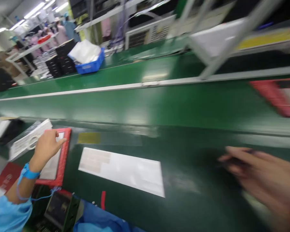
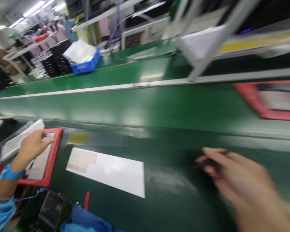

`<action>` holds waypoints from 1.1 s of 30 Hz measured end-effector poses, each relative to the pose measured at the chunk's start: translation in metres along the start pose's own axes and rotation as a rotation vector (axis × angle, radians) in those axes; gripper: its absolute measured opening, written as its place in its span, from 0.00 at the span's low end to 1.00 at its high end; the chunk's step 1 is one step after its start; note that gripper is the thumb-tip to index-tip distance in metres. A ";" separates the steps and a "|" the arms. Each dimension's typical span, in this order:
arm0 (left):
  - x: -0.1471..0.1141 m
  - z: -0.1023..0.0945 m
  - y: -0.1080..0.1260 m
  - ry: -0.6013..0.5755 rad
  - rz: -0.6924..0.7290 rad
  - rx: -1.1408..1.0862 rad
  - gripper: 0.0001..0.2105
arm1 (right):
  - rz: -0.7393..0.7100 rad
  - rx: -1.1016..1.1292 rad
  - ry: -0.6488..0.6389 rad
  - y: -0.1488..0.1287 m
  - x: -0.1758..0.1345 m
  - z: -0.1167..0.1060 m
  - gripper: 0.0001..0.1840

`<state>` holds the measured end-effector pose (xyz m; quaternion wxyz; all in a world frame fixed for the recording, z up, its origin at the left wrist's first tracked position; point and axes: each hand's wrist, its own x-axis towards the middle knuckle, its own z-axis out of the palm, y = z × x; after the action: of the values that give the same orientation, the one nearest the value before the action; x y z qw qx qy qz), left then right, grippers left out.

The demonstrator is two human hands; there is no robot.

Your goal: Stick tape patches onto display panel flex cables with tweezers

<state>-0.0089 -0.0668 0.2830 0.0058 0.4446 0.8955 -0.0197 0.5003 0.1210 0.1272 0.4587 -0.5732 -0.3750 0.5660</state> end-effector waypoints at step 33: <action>0.150 0.113 0.744 -0.085 0.977 -0.180 0.24 | -0.145 0.056 0.232 0.003 0.042 0.011 0.17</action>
<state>0.4921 0.4975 0.1437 0.0891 0.8089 0.5795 0.0444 0.4924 0.1617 0.1125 0.5545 -0.5931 -0.3440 0.4716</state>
